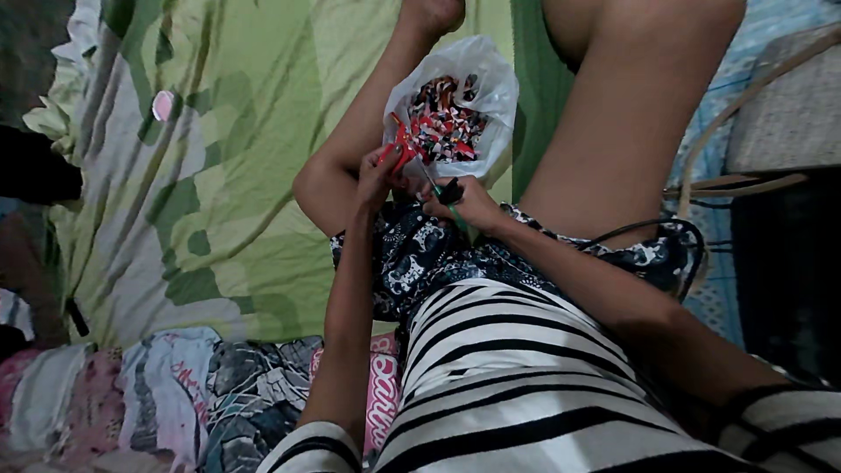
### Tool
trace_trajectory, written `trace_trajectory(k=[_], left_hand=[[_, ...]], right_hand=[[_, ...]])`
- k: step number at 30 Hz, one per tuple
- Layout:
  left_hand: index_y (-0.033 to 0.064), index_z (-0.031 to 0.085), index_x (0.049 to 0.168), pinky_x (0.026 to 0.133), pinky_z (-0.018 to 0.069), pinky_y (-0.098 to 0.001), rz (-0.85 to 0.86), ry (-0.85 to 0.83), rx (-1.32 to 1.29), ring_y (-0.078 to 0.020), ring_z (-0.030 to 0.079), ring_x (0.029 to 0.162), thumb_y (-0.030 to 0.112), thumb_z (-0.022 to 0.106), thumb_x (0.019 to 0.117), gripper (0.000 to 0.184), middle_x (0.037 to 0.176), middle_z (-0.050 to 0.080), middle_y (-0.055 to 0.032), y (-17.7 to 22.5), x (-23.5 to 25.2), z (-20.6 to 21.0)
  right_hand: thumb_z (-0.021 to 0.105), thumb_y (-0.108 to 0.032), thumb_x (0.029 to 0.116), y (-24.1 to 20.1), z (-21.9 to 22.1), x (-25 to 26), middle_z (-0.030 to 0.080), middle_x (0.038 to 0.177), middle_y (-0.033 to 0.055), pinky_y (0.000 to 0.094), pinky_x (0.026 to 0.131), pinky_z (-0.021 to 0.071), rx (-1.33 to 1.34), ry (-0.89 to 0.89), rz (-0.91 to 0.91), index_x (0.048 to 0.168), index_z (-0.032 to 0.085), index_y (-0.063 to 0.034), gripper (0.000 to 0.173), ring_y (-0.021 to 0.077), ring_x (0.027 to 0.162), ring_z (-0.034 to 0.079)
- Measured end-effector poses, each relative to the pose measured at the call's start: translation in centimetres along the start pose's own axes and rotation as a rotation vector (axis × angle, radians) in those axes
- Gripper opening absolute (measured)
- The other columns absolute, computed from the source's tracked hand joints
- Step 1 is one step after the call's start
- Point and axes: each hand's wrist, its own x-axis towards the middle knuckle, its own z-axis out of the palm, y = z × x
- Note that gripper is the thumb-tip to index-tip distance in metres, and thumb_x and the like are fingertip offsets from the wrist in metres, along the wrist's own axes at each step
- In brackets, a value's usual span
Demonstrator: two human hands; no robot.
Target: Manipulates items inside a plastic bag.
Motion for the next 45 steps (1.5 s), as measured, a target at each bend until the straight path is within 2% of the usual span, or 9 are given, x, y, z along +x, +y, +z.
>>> trace_trajectory(k=[7, 17, 20, 22, 24, 29, 33, 37, 45], left_hand=[[0.0131, 0.064, 0.087, 0.059, 0.0538, -0.0205, -0.046, 0.012, -0.027, -0.0006, 0.060, 0.060, 0.010, 0.045, 0.1036, 0.026, 0.070, 0.066, 0.0077, -0.2, -0.3, 0.3], [0.0123, 0.063, 0.093, 0.062, 0.0550, -0.0208, -0.056, 0.000, -0.042, -0.0010, 0.062, 0.066, 0.011, 0.043, 0.1058, 0.024, 0.075, 0.067, 0.0072, -0.5, 0.0, 0.6], [0.0108, 0.060, 0.107, 0.066, 0.0567, -0.0219, -0.081, -0.012, -0.097, -0.0023, 0.064, 0.071, 0.011, 0.039, 0.1071, 0.021, 0.083, 0.067, 0.0063, -0.5, -0.2, 0.8], [0.0105, 0.054, 0.130, 0.078, 0.0583, -0.0239, -0.064, -0.087, -0.156, -0.0032, 0.067, 0.086, 0.012, 0.036, 0.1059, 0.030, 0.104, 0.071, 0.0061, -0.7, -0.2, 0.4], [0.0121, 0.049, 0.142, 0.085, 0.0579, -0.0253, -0.034, -0.162, -0.196, -0.0047, 0.069, 0.099, 0.015, 0.037, 0.1058, 0.038, 0.122, 0.071, 0.0050, -1.0, -0.1, 0.1], [0.0114, 0.050, 0.137, 0.078, 0.0585, -0.0249, -0.051, -0.096, -0.234, -0.0041, 0.067, 0.084, 0.008, 0.043, 0.1021, 0.035, 0.098, 0.069, 0.0073, -1.2, -0.1, 0.3], [0.0127, 0.051, 0.136, 0.075, 0.0590, -0.0239, -0.068, -0.098, -0.217, -0.0035, 0.067, 0.080, 0.007, 0.045, 0.1011, 0.036, 0.096, 0.069, 0.0076, -1.0, -0.3, 0.7], [0.0066, 0.049, 0.137, 0.069, 0.0571, -0.0205, -0.099, -0.106, -0.159, -0.0020, 0.064, 0.073, 0.005, 0.044, 0.1026, 0.035, 0.092, 0.068, 0.0062, -1.1, -0.4, 0.8], [0.0091, 0.051, 0.134, 0.069, 0.0580, -0.0213, -0.108, -0.079, -0.174, -0.0027, 0.066, 0.074, 0.002, 0.044, 0.1007, 0.035, 0.093, 0.069, 0.0062, -1.0, -0.5, 1.0]], right_hand=[[0.072, -0.020, 0.0924, 0.1, 0.8, 0.3, 0.066, 0.077, -0.0027, 0.0219, 0.056, 0.0563, 0.004, 0.046, 0.038, 0.103, 0.068, -0.0041, 0.020, 0.0032, 0.058, 0.061], [0.074, -0.013, 0.0906, 0.9, 1.2, 0.5, 0.064, 0.080, -0.0018, 0.0220, 0.059, 0.0575, 0.035, 0.010, 0.073, 0.105, 0.061, -0.0035, 0.022, 0.0044, 0.062, 0.063], [0.070, -0.012, 0.0916, 1.0, 1.3, 0.4, 0.064, 0.074, -0.0054, 0.0199, 0.056, 0.0554, 0.091, -0.056, 0.024, 0.103, 0.060, -0.0056, 0.017, 0.0022, 0.059, 0.061], [0.068, -0.012, 0.0923, 0.8, 1.3, 0.3, 0.063, 0.073, -0.0077, 0.0194, 0.058, 0.0557, 0.134, -0.115, 0.013, 0.104, 0.060, -0.0079, 0.015, 0.0012, 0.059, 0.061], [0.066, -0.015, 0.0933, 0.7, 1.3, 0.3, 0.063, 0.074, -0.0085, 0.0190, 0.058, 0.0554, 0.176, -0.154, 0.014, 0.105, 0.059, -0.0100, 0.014, 0.0010, 0.059, 0.060], [0.064, -0.018, 0.0943, 0.6, 1.5, 0.3, 0.061, 0.071, -0.0091, 0.0185, 0.055, 0.0545, 0.225, -0.150, -0.008, 0.104, 0.059, -0.0103, 0.014, 0.0012, 0.057, 0.059], [0.064, -0.024, 0.0949, 1.0, 1.6, 0.3, 0.061, 0.071, -0.0087, 0.0185, 0.055, 0.0552, 0.273, -0.121, -0.003, 0.105, 0.058, -0.0101, 0.018, 0.0018, 0.056, 0.060], [0.056, -0.036, 0.1007, 1.3, 1.5, 0.6, 0.062, 0.074, -0.0093, 0.0186, 0.058, 0.0555, 0.322, -0.094, 0.003, 0.107, 0.059, -0.0116, 0.026, 0.0020, 0.060, 0.061], [0.061, -0.017, 0.0955, 0.7, 1.8, 0.4, 0.059, 0.072, -0.0082, 0.0180, 0.055, 0.0527, 0.223, -0.072, 0.019, 0.102, 0.057, -0.0099, 0.010, 0.0009, 0.056, 0.057]])
